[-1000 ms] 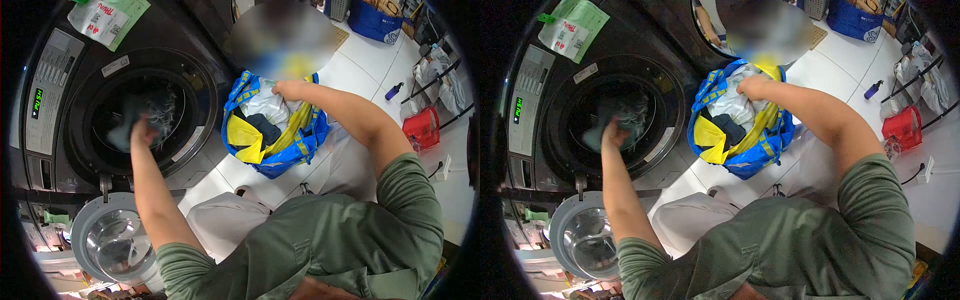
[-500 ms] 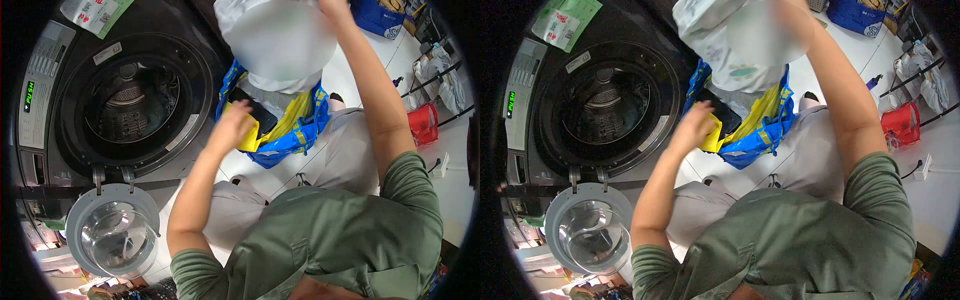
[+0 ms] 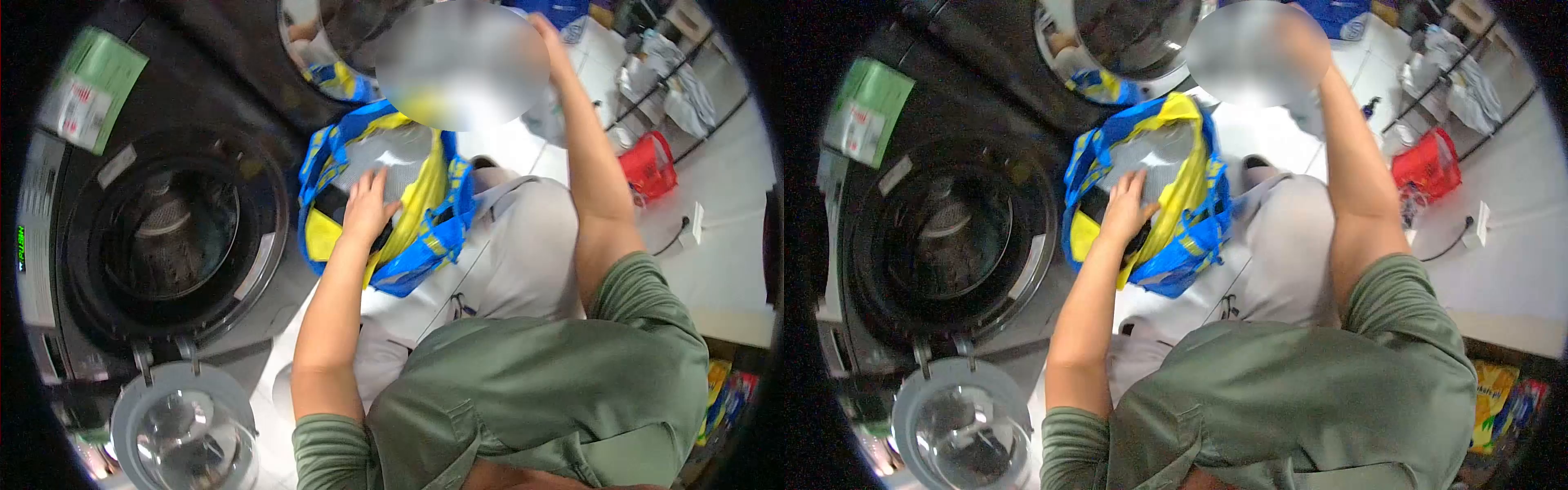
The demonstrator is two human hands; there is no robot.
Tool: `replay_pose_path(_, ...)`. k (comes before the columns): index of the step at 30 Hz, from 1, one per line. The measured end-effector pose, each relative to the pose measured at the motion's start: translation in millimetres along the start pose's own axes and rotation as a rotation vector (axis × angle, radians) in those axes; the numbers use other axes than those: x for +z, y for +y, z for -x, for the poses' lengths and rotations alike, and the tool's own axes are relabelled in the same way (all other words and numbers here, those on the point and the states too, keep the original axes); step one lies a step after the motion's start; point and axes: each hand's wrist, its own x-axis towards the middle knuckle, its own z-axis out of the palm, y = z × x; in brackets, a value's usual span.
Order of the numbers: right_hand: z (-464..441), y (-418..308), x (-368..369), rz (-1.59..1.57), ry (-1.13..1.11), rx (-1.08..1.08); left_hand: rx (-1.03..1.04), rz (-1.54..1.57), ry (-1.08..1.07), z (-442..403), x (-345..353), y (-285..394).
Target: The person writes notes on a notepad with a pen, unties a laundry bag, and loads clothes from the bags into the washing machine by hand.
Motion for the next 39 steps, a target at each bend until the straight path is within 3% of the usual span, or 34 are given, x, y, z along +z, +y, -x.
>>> replay_pose_path(1,17.2,-4.4,-1.6,0.034,-0.102,0.057,-0.032,-0.063,-0.032,-2.0,13.6,-1.5)
replay_pose_path(3,31.1,-9.6,-9.8,0.342,-0.738,0.115,-0.13,-0.054,-0.094,-21.2,11.5,-6.1)
replay_pose_path(5,38.5,-13.3,8.1,0.214,-0.866,0.0,-0.165,-0.005,-0.151,-33.9,8.7,-25.0)
replay_pose_path(6,43.8,-19.4,21.4,0.138,-0.935,-0.064,-0.206,0.097,0.053,-42.3,-0.4,-27.0)
replay_pose_path(7,47.7,-38.7,31.8,-0.002,-0.94,-0.063,-0.235,0.193,0.268,-59.1,-20.6,-19.8)
replay_pose_path(8,53.6,-62.2,44.5,-0.138,-0.939,-0.052,-0.29,0.391,0.325,-78.7,-54.9,-0.4)
replay_pose_path(9,61.3,-80.8,62.4,-0.271,-0.897,-0.248,-0.257,0.571,0.354,-102.8,-72.7,2.1)
replay_pose_path(10,71.0,-114.7,66.2,-0.222,-0.909,-0.216,-0.151,0.794,0.381,-118.8,-99.1,29.0)
replay_pose_path(11,78.2,-133.1,80.6,-0.277,-0.87,-0.375,-0.091,1.046,0.333,-126.7,-131.2,67.7)
replay_pose_path(12,83.1,-165.4,71.8,-0.31,-0.963,-0.413,0.037,1.065,0.22,-136.1,-150.9,84.6)
replay_pose_path(13,74.1,-155.7,98.9,-0.265,-0.645,-0.676,0.144,1.042,0.168,-142.7,-166.5,100.4)
replay_pose_path(14,65.2,-146.8,125.5,-0.159,-0.252,-0.86,0.107,1.054,0.121,-150.6,-177.6,107.2)
replay_pose_path(15,54.8,-141.2,120.2,-0.115,-0.205,-0.81,0.068,1.065,0.076,-155.8,-184.0,108.6)
replay_pose_path(16,44.6,-136.0,114.5,-0.071,-0.162,-0.757,0.176,1.013,0.24,-151.0,-184.1,101.3)
replay_pose_path(17,30.0,-136.2,86.0,-0.163,-0.28,-0.583,0.28,0.953,0.401,-142.9,-181.7,89.5)
replay_pose_path(18,34.6,-161.6,47.0,-0.44,-0.175,-0.328,0.301,0.827,0.511,-127.5,-181.1,80.3)
replay_pose_path(19,35.6,-168.3,16.0,-0.393,-0.059,-0.264,0.288,0.749,0.559,-109.5,-173.9,66.9)
replay_pose_path(20,29.5,-155.1,-4.8,-0.587,-0.185,-0.164,0.22,0.716,0.515,-92.6,-157.1,47.0)
replay_pose_path(21,25.4,-127.1,-24.4,0.023,0.071,-0.485,0.08,0.714,0.406,-74.8,-140.9,38.2)
replay_pose_path(22,7.8,-58.0,-33.6,-0.094,-0.063,-0.281,-0.024,0.416,0.26,-61.4,-119.0,22.8)
replay_pose_path(23,5.5,-30.9,-39.1,0.182,0.122,-0.336,-0.047,0.253,0.174,-50.2,-82.7,1.9)
replay_pose_path(25,28.2,-53.5,-38.1,0.383,0.087,0.002,-0.189,0.084,0.033,-28.1,-14.3,-14.6)
replay_pose_path(26,20.6,1.1,-22.9,0.434,-0.064,-0.092,-0.301,0.072,-0.094,-23.0,2.5,-5.8)
replay_pose_path(27,12.0,56.0,-7.0,0.485,-0.206,-0.184,-0.238,-0.047,-0.144,-16.3,21.0,-5.9)
replay_pose_path(29,54.7,13.3,1.0,0.791,-0.891,-0.088,-0.264,0.031,-0.245,-27.2,19.1,0.8)
replay_pose_path(31,66.4,-31.0,8.1,0.655,-1.136,-0.11,-0.267,0.201,0.019,-56.1,20.3,-10.9)
replay_pose_path(32,69.2,-47.1,17.7,0.386,-1.033,-0.193,-0.335,0.378,0.162,-72.3,11.8,-9.3)
replay_pose_path(34,78.5,-84.6,40.3,-0.09,-0.872,-0.292,-0.207,0.713,0.238,-108.9,-52.7,28.1)
replay_pose_path(37,84.9,-121.8,72.9,-0.254,-0.907,-0.352,0.051,0.922,-0.047,-140.2,-122.7,92.8)
replay_pose_path(38,87.2,-131.6,78.9,-0.131,-0.722,-0.463,0.14,0.928,-0.089,-147.8,-129.6,97.4)
replay_pose_path(39,79.5,-120.3,81.9,-0.229,-0.512,-0.579,0.225,0.933,-0.126,-153.5,-135.1,99.5)
